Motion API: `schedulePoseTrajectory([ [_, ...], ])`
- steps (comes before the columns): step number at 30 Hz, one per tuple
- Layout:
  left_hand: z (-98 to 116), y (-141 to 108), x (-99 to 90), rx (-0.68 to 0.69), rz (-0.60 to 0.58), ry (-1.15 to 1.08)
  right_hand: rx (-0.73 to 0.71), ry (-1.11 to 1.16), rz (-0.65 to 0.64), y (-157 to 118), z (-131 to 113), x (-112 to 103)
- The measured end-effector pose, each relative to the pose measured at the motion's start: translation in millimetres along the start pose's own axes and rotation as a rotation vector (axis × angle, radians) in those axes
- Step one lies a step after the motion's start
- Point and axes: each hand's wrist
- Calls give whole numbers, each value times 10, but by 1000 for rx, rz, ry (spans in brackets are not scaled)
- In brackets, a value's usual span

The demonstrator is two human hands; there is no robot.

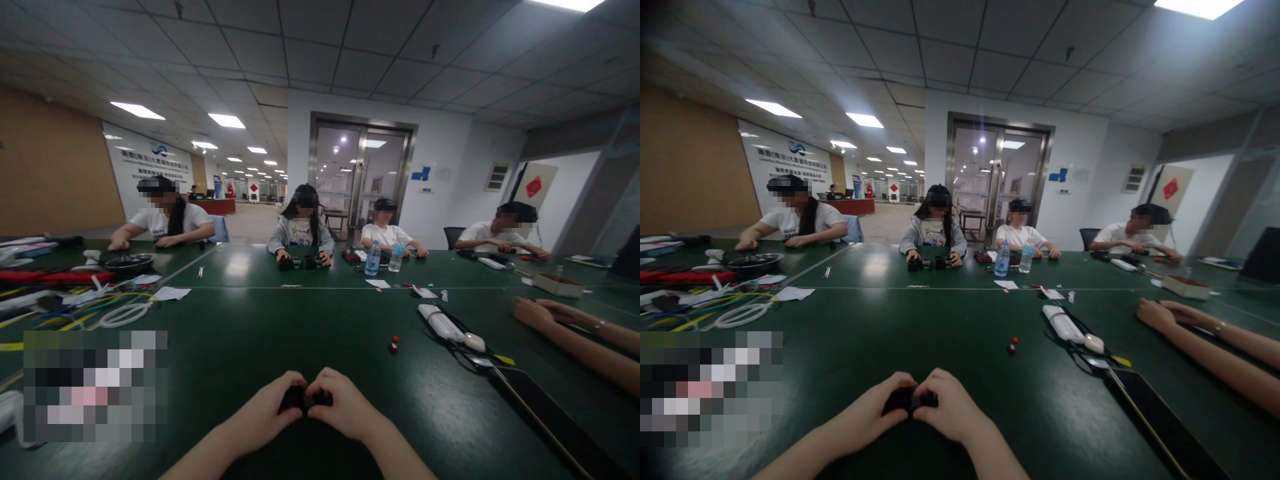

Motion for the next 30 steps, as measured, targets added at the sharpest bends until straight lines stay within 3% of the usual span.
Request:
schedulePoseTrajectory([
  [4,-75,0,-28,-5,8,8,-12,30,23,-1,-26,16],
  [11,36,18,-70,-7,-13,-5,9,244,221,40,3,-31],
  [19,1,-3,-97,-5,-16,-19,111,370,270,78,126,-129],
  [30,-124,-29,-75,-43,6,-18,96,347,248,34,67,-121],
])
Point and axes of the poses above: each hand's wrist, its own y-axis towards the middle knuckle, its own x-axis out of the palm, z = x × y, and after that the axes turned 15 degrees about x, right-handed
